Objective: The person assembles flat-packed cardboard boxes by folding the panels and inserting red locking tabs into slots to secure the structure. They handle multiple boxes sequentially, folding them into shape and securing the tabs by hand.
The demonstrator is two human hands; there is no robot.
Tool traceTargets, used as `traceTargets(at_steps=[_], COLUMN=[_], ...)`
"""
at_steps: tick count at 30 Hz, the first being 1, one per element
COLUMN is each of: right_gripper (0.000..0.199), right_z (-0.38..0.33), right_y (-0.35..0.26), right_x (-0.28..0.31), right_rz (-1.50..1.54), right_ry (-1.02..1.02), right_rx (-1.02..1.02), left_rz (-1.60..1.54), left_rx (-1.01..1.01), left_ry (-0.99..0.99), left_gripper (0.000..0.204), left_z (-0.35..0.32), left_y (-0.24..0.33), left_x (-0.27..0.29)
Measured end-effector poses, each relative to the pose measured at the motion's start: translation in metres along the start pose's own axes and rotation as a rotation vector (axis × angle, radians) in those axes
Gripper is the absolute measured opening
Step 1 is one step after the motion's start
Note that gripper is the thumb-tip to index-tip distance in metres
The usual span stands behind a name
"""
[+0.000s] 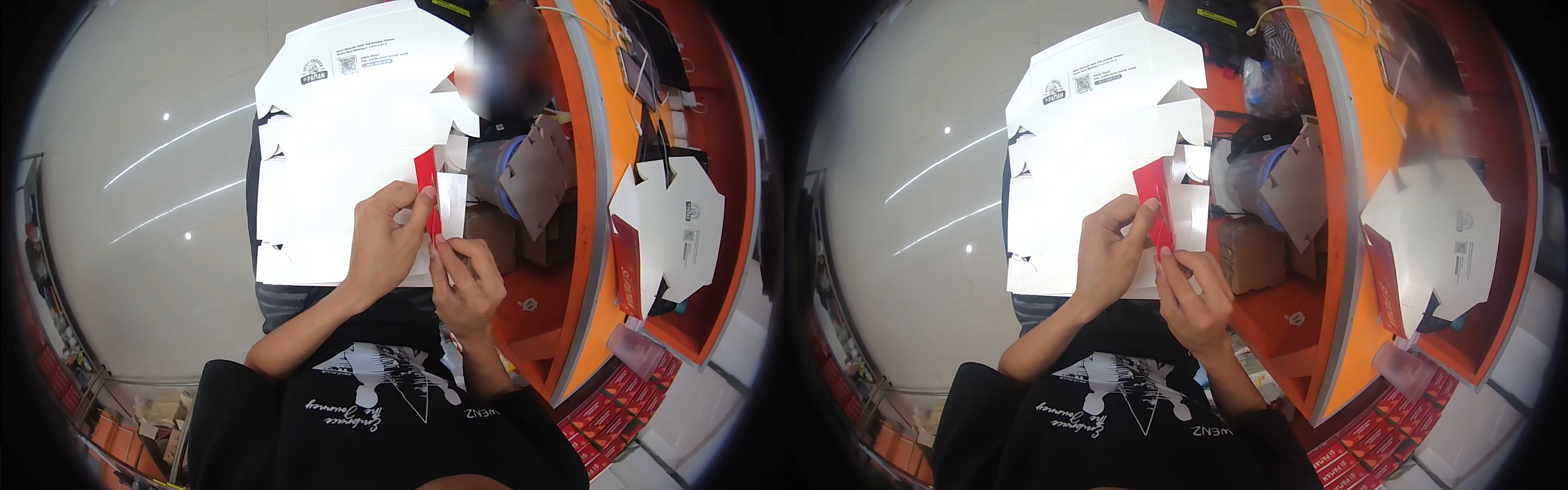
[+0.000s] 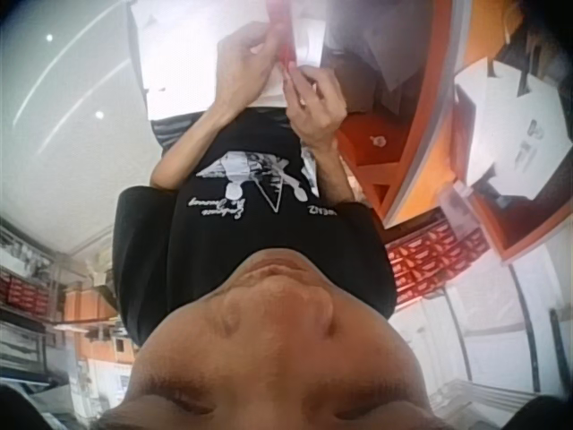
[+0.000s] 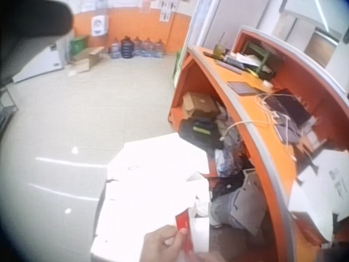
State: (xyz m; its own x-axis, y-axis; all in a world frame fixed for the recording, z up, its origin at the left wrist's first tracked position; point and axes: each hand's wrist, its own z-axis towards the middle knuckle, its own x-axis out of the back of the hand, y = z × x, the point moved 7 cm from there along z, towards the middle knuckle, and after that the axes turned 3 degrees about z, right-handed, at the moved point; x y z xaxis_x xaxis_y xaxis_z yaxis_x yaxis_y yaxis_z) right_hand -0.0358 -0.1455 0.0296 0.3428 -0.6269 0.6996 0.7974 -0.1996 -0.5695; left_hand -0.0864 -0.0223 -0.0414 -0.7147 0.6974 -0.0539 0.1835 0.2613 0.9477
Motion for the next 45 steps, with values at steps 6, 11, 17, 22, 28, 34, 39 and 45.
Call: traceTargets(at_steps=[6,11,17,22,28,34,39,45], right_gripper=[0.028,0.024,0.046,0.045,0.028,0.018,0.017,0.017], right_z=[-0.007,-0.008,-0.016,-0.018,0.029,0.048,0.027,0.058], right_y=[0.001,0.02,0.043,0.075,0.128,0.11,0.063,0.061], right_x=[-0.008,-0.016,-0.032,-0.036,-0.022,-0.011,-0.016,-0.022], right_rz=[-0.019,0.07,0.245,0.665,0.621,0.404,0.319,0.199], right_ry=[0.04,0.024,0.02,0.064,0.199,0.011,-0.109,-0.153], right_rx=[-0.043,-0.156,-0.274,-0.484,-0.697,-0.646,-0.615,-0.665], left_rz=[-0.064,-0.042,-0.078,-0.025,0.107,0.029,0.027,0.042], left_rx=[0.043,-0.053,0.003,0.008,0.01,0.054,-0.025,-0.03], left_ry=[-0.01,-0.044,-0.13,-0.212,-0.278,-0.278,-0.204,-0.247], left_gripper=[0.028,0.026,0.031,0.041,0.044,0.044,0.047,0.047], left_z=[-0.007,-0.015,-0.021,-0.023,-0.031,-0.027,-0.02,-0.022], left_y=[-0.004,-0.015,-0.01,-0.007,-0.016,-0.023,-0.024,-0.025], left_x=[-0.001,-0.004,-0.008,-0.006,-0.021,-0.02,-0.016,-0.023])
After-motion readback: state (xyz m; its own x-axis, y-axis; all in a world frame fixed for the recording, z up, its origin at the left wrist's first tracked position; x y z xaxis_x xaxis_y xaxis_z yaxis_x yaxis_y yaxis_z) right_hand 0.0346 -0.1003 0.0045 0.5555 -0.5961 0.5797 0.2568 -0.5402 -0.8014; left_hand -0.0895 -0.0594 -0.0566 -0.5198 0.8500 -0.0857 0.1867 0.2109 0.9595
